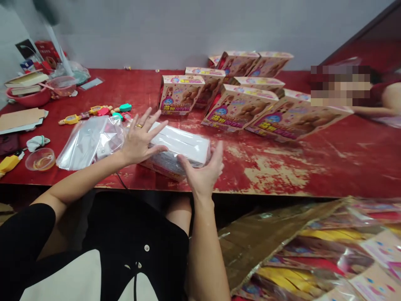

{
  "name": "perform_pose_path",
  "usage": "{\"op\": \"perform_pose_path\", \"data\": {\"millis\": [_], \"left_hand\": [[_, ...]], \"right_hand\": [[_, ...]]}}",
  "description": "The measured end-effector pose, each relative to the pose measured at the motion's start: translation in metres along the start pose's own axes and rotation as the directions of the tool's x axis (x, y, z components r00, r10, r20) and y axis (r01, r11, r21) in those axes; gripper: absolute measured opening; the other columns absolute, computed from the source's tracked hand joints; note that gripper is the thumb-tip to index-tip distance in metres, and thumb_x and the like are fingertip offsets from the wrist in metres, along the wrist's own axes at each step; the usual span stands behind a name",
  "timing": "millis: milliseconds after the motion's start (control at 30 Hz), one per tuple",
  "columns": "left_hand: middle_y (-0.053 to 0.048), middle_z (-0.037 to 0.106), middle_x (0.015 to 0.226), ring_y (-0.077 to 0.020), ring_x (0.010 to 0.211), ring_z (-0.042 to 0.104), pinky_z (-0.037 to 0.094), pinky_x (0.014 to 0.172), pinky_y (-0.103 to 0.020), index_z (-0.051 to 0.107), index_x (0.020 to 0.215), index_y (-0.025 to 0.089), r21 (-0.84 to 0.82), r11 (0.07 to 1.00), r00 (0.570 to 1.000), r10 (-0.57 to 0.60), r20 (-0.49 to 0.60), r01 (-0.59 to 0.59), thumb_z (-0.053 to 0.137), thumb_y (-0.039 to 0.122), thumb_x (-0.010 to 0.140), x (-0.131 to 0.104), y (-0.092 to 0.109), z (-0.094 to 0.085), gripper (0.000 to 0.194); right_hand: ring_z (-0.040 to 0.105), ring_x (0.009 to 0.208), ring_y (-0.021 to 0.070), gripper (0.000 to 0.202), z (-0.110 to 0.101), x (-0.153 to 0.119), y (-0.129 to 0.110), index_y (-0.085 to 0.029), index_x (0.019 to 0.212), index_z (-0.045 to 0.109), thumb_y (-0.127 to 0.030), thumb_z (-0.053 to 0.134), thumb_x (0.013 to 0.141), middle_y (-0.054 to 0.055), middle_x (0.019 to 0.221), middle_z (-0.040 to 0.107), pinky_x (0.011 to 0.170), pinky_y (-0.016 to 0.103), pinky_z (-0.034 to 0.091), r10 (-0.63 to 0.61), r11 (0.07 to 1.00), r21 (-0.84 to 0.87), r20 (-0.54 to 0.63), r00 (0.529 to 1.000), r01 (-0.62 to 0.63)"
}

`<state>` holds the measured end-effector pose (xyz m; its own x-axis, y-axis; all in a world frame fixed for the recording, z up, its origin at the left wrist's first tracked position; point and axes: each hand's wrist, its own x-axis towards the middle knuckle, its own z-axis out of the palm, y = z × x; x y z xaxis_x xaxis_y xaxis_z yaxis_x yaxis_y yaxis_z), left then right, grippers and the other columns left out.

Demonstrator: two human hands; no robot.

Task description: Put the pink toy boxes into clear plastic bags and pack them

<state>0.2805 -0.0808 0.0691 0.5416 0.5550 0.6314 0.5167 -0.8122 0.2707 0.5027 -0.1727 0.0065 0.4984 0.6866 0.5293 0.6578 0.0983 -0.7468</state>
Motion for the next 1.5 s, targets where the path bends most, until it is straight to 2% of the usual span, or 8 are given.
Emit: {"op": "perform_pose_path", "data": {"millis": [267, 467, 700, 967, 1100, 1233, 1367, 1500], "left_hand": [[-0.02, 0.032, 0.165, -0.0334, 0.155, 0.033, 0.035, 0.124, -0.053, 0.035, 0.158, 0.025, -0.136, 0.989, 0.993, -0.075, -0.089, 0.063, 0.062, 0.06, 0.091, -0.04, -0.04, 0.044, 0.08], [-0.024, 0.02, 0.169, -0.0337, 0.156, 0.03, 0.032, 0.126, -0.054, -0.005, 0.165, 0.028, -0.282, 0.954, 0.977, -0.145, -0.156, 0.097, 0.07, 0.068, 0.081, -0.07, -0.051, 0.02, 0.119], [-0.012, 0.042, 0.162, -0.028, 0.153, 0.038, 0.042, 0.12, -0.054, 0.049, 0.149, 0.034, -0.25, 0.937, 0.963, 0.204, -0.174, -0.243, 0.066, 0.041, 0.095, -0.051, -0.059, 0.007, 0.057], [-0.009, 0.076, 0.118, -0.0239, 0.131, 0.063, 0.052, 0.111, -0.05, 0.073, 0.111, 0.022, -0.225, 0.932, 0.945, 0.233, -0.229, -0.284, 0.061, 0.028, 0.099, -0.029, -0.049, -0.01, 0.018], [-0.008, 0.077, 0.1, -0.0174, 0.102, 0.073, 0.057, 0.094, -0.038, 0.072, 0.099, 0.018, -0.234, 0.957, 0.96, 0.111, -0.256, -0.172, 0.049, 0.033, 0.105, -0.013, -0.039, -0.028, 0.028], [-0.012, 0.074, 0.119, -0.0218, 0.118, 0.068, 0.052, 0.102, -0.041, 0.069, 0.118, 0.019, -0.197, 0.967, 0.98, 0.134, -0.149, -0.162, 0.054, 0.058, 0.098, 0.001, -0.029, -0.027, 0.046], [-0.009, 0.076, 0.112, -0.024, 0.111, 0.07, 0.043, 0.112, -0.049, 0.066, 0.129, 0.02, -0.109, 0.989, 0.992, 0.107, 0.074, -0.099, 0.058, 0.068, 0.091, 0.004, -0.019, 0.0, 0.062], [-0.017, 0.065, 0.135, -0.028, 0.131, 0.059, 0.038, 0.119, -0.049, 0.055, 0.144, 0.018, -0.131, 0.991, 0.999, -0.026, 0.027, 0.029, 0.059, 0.073, 0.087, -0.011, -0.013, 0.04, 0.08]], "right_hand": [[0.053, 0.126, 0.0357, 0.094, 0.016, 0.006, 0.022, -0.014, 0.142, 0.054, -0.066, 0.082, 0.069, 0.019, 0.135, 0.059, 0.111, 0.057, 0.04, -0.19, 0.982, -0.024, -0.016, 0.982, 0.19], [0.056, 0.127, 0.0335, 0.093, -0.018, -0.009, 0.034, -0.022, 0.161, 0.027, -0.066, 0.063, 0.087, 0.02, 0.149, 0.047, 0.105, 0.057, 0.047, -0.066, 0.965, 0.253, -0.029, 0.997, 0.072], [0.061, 0.116, 0.0309, 0.054, -0.046, 0.001, 0.025, -0.025, 0.132, 0.068, -0.047, 0.078, 0.083, 0.015, 0.14, 0.055, 0.097, 0.051, 0.053, -0.451, 0.892, 0.008, 0.039, 0.892, 0.451], [0.065, 0.08, 0.0214, 0.015, -0.044, 0.004, 0.007, -0.022, 0.093, 0.077, -0.033, 0.066, 0.095, 0.007, 0.088, 0.07, 0.078, 0.04, 0.054, -0.478, 0.874, -0.113, -0.038, 0.877, 0.472], [0.064, 0.08, 0.0227, 0.012, -0.045, 0.011, -0.012, -0.019, 0.091, 0.074, -0.028, 0.067, 0.093, 0.009, 0.085, 0.068, 0.076, 0.04, 0.053, -0.511, 0.859, -0.091, -0.094, 0.854, 0.504], [0.062, 0.079, 0.0223, 0.009, -0.053, 0.018, -0.031, -0.019, 0.088, 0.067, -0.025, 0.064, 0.094, 0.008, 0.084, 0.066, 0.074, 0.039, 0.051, -0.495, 0.869, -0.077, -0.087, 0.865, 0.49], [0.061, 0.078, 0.0209, 0.008, -0.063, 0.017, -0.036, -0.02, 0.087, 0.065, -0.025, 0.064, 0.092, 0.006, 0.084, 0.065, 0.073, 0.037, 0.05, -0.494, 0.869, -0.03, -0.038, 0.869, 0.493], [0.058, 0.076, 0.019, 0.013, -0.058, 0.007, -0.028, -0.019, 0.084, 0.064, -0.029, 0.061, 0.093, 0.005, 0.082, 0.062, 0.071, 0.035, 0.048, -0.434, 0.901, -0.013, -0.093, 0.896, 0.434]]}}
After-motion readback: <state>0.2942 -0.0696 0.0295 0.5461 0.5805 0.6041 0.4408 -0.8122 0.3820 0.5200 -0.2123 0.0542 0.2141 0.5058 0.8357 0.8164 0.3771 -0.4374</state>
